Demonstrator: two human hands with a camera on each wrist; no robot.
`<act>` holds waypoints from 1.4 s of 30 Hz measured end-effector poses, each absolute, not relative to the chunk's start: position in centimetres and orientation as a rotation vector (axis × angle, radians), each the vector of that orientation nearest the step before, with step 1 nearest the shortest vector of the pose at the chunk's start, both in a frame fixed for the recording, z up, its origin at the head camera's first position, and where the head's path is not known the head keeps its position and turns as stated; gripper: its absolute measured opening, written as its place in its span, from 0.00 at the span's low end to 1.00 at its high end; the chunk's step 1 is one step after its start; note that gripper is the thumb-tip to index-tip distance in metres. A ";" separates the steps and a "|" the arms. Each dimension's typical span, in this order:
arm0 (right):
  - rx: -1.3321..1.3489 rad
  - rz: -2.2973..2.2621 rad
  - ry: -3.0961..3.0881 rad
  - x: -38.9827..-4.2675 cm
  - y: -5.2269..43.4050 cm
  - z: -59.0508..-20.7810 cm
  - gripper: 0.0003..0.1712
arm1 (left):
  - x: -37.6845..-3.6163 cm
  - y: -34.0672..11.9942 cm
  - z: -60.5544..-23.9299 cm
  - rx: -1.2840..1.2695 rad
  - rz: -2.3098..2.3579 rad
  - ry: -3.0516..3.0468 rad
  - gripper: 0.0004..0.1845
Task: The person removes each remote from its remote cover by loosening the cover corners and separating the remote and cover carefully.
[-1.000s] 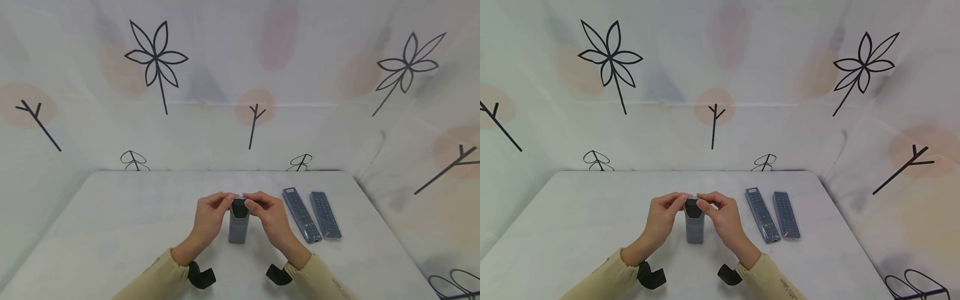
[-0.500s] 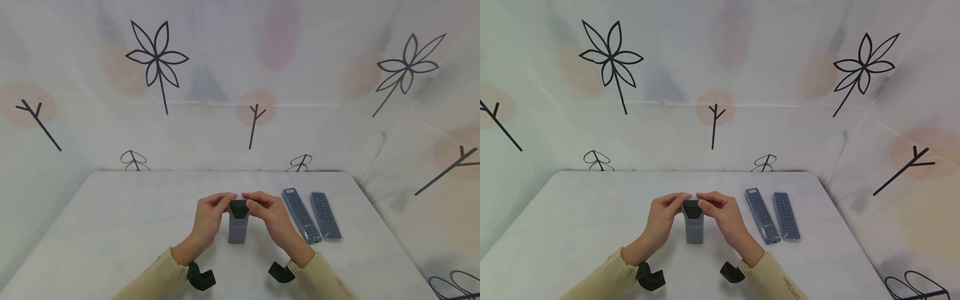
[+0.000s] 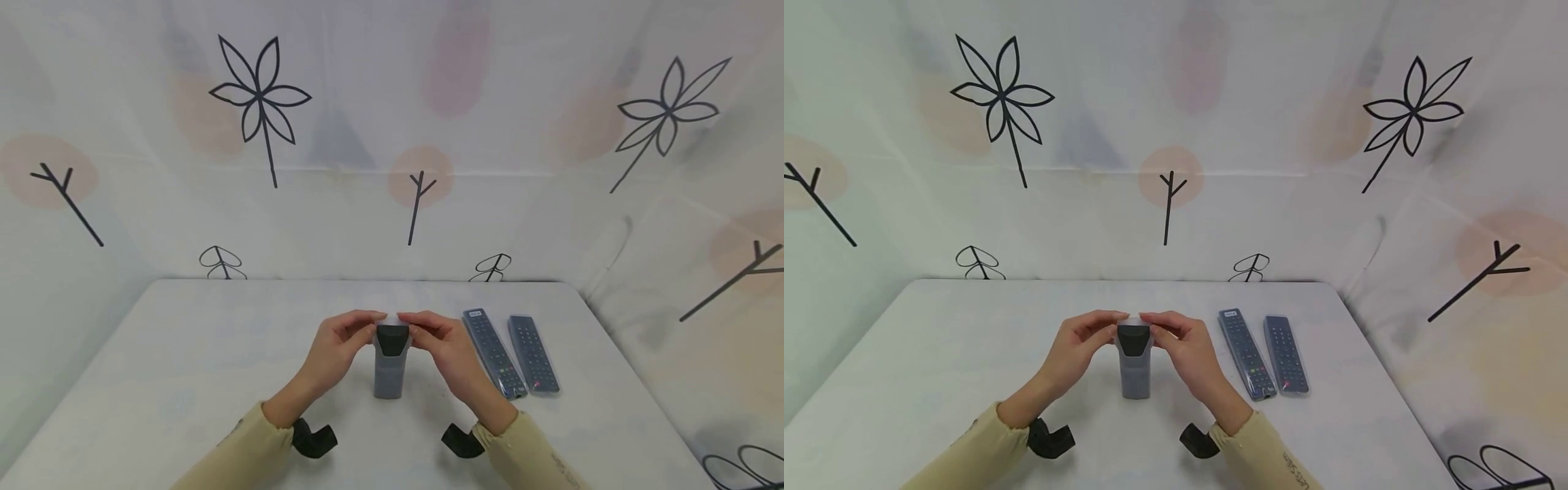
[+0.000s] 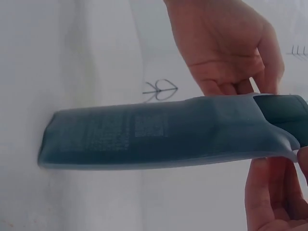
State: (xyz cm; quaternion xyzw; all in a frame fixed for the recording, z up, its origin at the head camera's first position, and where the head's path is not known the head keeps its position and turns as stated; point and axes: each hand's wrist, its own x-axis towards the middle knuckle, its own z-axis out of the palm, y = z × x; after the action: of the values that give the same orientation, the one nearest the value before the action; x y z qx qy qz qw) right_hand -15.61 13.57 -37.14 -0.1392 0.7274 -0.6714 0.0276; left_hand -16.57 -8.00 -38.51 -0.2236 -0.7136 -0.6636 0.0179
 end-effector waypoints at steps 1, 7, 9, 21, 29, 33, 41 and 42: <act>-0.439 -2.060 2.278 -15.6 13.6 -37.1 0.15 | -16.6 -8.2 -38.5 -0.727 -2.001 -2.240 0.13; -0.540 -1.967 2.489 -15.3 13.6 -36.7 0.15 | -16.8 -8.8 -38.5 -0.791 -1.753 -2.289 0.14; -0.574 -1.960 2.524 -15.2 13.5 -36.7 0.15 | -16.8 -8.9 -38.5 -0.788 -1.740 -2.271 0.13; -0.531 -2.031 2.541 -15.1 13.5 -36.8 0.10 | -16.8 -8.7 -38.4 -0.769 -1.760 -2.202 0.08; -0.463 -1.926 2.573 -14.8 13.5 -36.5 0.11 | -16.4 -8.7 -37.8 -0.673 -1.785 -2.302 0.06; -0.454 -1.922 2.576 -14.6 13.5 -36.4 0.11 | -16.4 -8.8 -37.8 -0.648 -1.819 -2.340 0.07; -0.496 -1.988 2.578 -14.3 13.5 -36.8 0.13 | -16.1 -8.7 -37.9 -0.704 -1.688 -2.326 0.11; -0.515 -1.992 2.590 -14.3 13.5 -36.9 0.14 | -16.0 -8.6 -37.9 -0.712 -1.675 -2.314 0.12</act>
State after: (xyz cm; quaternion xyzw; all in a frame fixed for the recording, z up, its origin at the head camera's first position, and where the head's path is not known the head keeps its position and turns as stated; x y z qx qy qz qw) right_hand -14.29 13.46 -36.89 -0.1553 0.7803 -0.6001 -0.0833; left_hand -16.01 -8.62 -37.91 -0.2408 -0.7821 -0.5661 0.0988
